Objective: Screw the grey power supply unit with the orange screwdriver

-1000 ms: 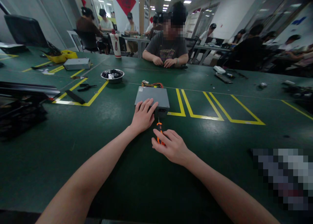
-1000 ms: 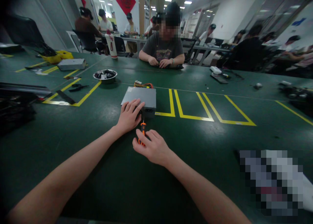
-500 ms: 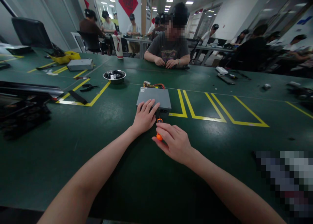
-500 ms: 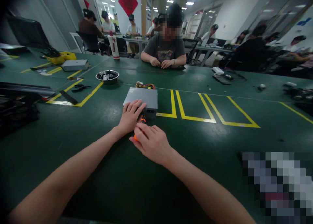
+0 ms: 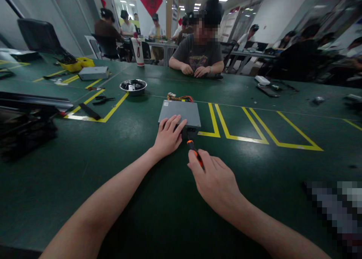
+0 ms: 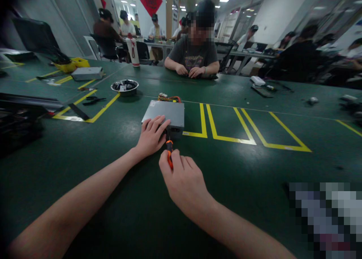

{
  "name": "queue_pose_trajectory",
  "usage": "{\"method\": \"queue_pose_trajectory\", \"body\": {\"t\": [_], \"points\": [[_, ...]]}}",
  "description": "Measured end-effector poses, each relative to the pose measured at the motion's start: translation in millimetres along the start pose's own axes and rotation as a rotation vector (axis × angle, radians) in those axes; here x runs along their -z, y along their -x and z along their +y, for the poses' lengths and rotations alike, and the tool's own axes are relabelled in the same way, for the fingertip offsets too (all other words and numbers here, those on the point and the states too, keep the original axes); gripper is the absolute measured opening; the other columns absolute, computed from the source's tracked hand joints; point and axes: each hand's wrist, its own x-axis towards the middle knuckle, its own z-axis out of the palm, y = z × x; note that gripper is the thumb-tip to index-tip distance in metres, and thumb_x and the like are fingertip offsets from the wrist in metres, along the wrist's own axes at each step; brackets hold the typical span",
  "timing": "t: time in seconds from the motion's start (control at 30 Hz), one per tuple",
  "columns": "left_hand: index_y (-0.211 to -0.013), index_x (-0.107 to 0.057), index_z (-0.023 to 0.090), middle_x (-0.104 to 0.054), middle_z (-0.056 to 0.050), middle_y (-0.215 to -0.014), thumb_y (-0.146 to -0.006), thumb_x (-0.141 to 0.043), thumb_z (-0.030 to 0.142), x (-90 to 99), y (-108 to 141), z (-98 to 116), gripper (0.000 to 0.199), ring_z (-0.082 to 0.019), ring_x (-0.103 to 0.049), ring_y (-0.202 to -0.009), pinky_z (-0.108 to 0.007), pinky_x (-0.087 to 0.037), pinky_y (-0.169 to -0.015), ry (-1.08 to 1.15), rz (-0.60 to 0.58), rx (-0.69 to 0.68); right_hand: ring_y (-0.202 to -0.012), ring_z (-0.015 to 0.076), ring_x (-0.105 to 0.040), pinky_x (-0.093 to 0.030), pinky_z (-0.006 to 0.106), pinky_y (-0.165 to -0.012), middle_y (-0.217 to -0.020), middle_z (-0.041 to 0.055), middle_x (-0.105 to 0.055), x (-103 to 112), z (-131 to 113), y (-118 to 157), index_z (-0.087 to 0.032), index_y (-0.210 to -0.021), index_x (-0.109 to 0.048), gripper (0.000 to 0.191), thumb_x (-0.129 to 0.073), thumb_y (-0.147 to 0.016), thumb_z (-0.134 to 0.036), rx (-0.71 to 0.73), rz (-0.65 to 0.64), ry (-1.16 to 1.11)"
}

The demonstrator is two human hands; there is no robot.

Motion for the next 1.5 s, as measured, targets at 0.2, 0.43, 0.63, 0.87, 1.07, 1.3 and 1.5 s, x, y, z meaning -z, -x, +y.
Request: {"method": "queue_pose_trajectory", "body": {"t": [0.2, 0.43, 0.63, 0.87, 1.07, 1.3, 1.5], "points": [[-0.132, -0.037, 0.02, -0.037, -0.01, -0.138, -0.083, -0.044, 0.022, -1.6, 0.1, 0.6, 0.05, -0.024, -0.03, -0.129, -0.042, -0.018, -0.106, -0.004, 0.01, 0.0, -0.06, 0.0143, -0.052, -0.039, 0.027, -0.054, -0.076, 0.0064, -0.057, 2.7, 7.9, -3.9, -0.01, -0.103, -0.056, 0.031, -0.043, -0.088, -0.033, -0.118, -0.044, 0.012], [-0.132, -0.037, 0.02, -0.038, -0.011, -0.138, -0.083, -0.044, 0.022, -1.4, -0.1, -0.1, 0.049, -0.025, -0.031, -0.129, -0.042, -0.019, -0.105, -0.002, 0.02, -0.003, -0.078, 0.0191, -0.055, -0.042, 0.03, -0.067, -0.098, 0.0138, -0.058, -3.7, -3.8, -2.6, -0.01, -0.112, -0.052, 0.032, -0.039, -0.083, -0.009, 0.013, -0.05, 0.036], [-0.131, -0.037, 0.02, -0.038, -0.011, -0.137, -0.082, -0.045, 0.021, -1.4, -0.3, 0.2, 0.05, -0.025, -0.031, -0.128, -0.043, -0.02, -0.104, 0.003, 0.031, -0.008, -0.072, 0.0179, -0.055, -0.041, 0.029, -0.062, -0.094, 0.0102, -0.059, -0.6, -6.7, -0.2, -0.016, -0.11, -0.053, 0.029, -0.048, -0.081, -0.016, -0.046, -0.164, 0.033], [-0.132, -0.037, 0.02, -0.038, -0.011, -0.138, -0.083, -0.045, 0.021, 0.1, -0.3, 0.3, 0.049, -0.026, -0.03, -0.129, -0.044, -0.02, -0.104, 0.013, 0.018, -0.015, -0.058, 0.0132, -0.052, -0.039, 0.026, -0.054, -0.074, 0.006, -0.059, 1.6, -7.1, -1.2, -0.009, -0.105, -0.055, 0.028, -0.041, -0.088, -0.027, -0.097, -0.104, -0.008], [-0.132, -0.036, 0.02, -0.037, -0.011, -0.138, -0.084, -0.044, 0.021, -1.9, -0.2, 0.3, 0.049, -0.024, -0.031, -0.129, -0.043, -0.02, -0.105, -0.003, 0.024, -0.003, -0.089, 0.0239, -0.057, -0.045, 0.034, -0.072, -0.11, 0.0191, -0.056, -0.2, -4.0, -2.5, -0.009, -0.109, -0.053, 0.029, -0.048, -0.084, -0.023, -0.067, -0.069, -0.026], [-0.132, -0.036, 0.02, -0.037, -0.01, -0.138, -0.084, -0.043, 0.022, -1.5, -0.4, 0.1, 0.049, -0.024, -0.03, -0.129, -0.042, -0.02, -0.105, -0.008, 0.012, -0.006, -0.075, 0.0163, -0.058, -0.045, 0.028, -0.064, -0.108, 0.0171, -0.056, -5.8, 1.9, -1.1, -0.017, -0.107, -0.054, 0.026, -0.041, -0.086, -0.013, 0.049, -0.013, -0.038], [-0.132, -0.037, 0.02, -0.037, -0.011, -0.138, -0.084, -0.043, 0.022, -1.8, -0.6, 0.8, 0.049, -0.024, -0.03, -0.129, -0.042, -0.019, -0.105, -0.007, 0.011, 0.0, -0.092, 0.0257, -0.057, -0.046, 0.035, -0.072, -0.111, 0.02, -0.054, -1.0, -5.3, 0.9, -0.012, -0.111, -0.053, 0.03, -0.05, -0.081, -0.016, -0.052, -0.153, -0.008]]}}
